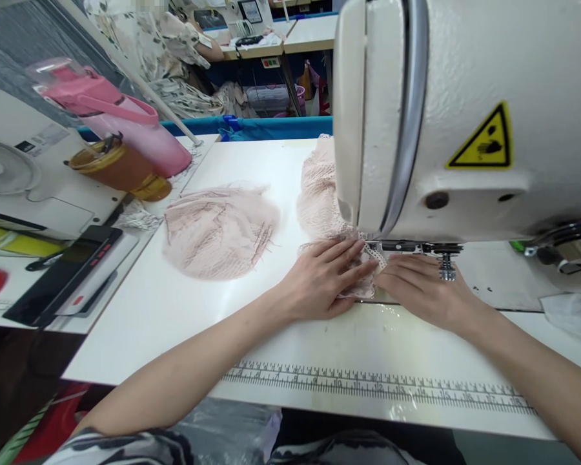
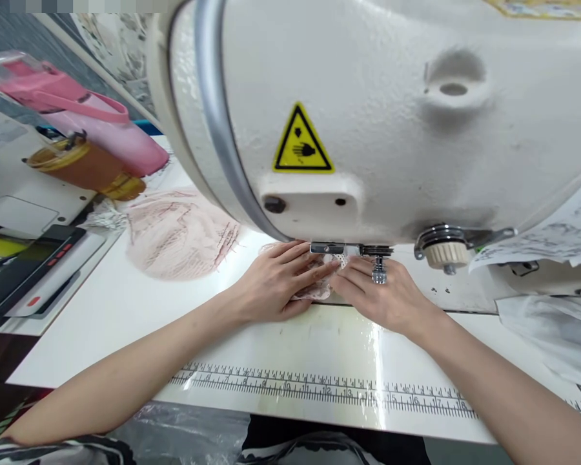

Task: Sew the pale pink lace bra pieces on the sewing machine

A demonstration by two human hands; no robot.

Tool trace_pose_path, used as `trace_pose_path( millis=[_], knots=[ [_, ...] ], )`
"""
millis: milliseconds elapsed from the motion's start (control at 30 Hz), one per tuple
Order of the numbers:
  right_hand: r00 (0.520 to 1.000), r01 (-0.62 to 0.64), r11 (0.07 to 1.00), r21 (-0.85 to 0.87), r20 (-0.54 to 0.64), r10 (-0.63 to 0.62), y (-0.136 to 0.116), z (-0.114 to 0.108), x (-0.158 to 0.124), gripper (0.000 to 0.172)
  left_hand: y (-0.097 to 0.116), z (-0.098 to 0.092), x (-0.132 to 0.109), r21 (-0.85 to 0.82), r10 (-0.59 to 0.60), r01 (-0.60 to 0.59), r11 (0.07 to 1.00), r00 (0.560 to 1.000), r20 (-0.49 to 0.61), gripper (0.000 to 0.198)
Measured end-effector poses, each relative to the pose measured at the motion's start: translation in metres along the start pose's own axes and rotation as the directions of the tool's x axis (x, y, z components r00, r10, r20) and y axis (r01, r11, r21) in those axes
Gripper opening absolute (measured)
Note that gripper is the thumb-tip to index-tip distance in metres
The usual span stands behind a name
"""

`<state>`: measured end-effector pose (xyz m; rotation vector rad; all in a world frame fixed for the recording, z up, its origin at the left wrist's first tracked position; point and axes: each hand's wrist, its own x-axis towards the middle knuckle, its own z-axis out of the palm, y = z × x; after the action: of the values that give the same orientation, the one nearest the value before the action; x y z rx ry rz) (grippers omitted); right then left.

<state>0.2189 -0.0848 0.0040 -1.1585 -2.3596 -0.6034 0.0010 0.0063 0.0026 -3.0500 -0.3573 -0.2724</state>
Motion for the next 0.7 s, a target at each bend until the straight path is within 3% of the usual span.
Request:
trace_pose_path(
  millis=[100,300,500,700],
  knots=[
    [1.000,0.015,1.000,0.004,-0.005,-0.015,0.003,0.000,0.001,0.018,0.000,0.000,-0.001,0.020,0.011,-0.010,1.000,0.999,-0.033,0.054],
    [0.998,0.062,0.993,0.096,-0.027,-0.060,0.003,0.003,-0.003,0.019,0.003,0.002,-0.002,0.089,0.194,-0.178,0.980,0.956,-0.219,0.032],
    [0.999,0.003,0.986,0.166,0.045,-0.011,-0.005,0.009,-0.010,0.028,-0.002,0.000,-0.005,0.031,0.171,-0.168,0.985,0.956,-0.240,0.032],
    [0.997,-0.012,0.978,0.209,0.075,-0.003,-0.009,0.016,-0.006,0.024,-0.011,0.000,-0.005,0.003,0.144,-0.149,0.989,0.948,-0.286,0.030]
  ],
)
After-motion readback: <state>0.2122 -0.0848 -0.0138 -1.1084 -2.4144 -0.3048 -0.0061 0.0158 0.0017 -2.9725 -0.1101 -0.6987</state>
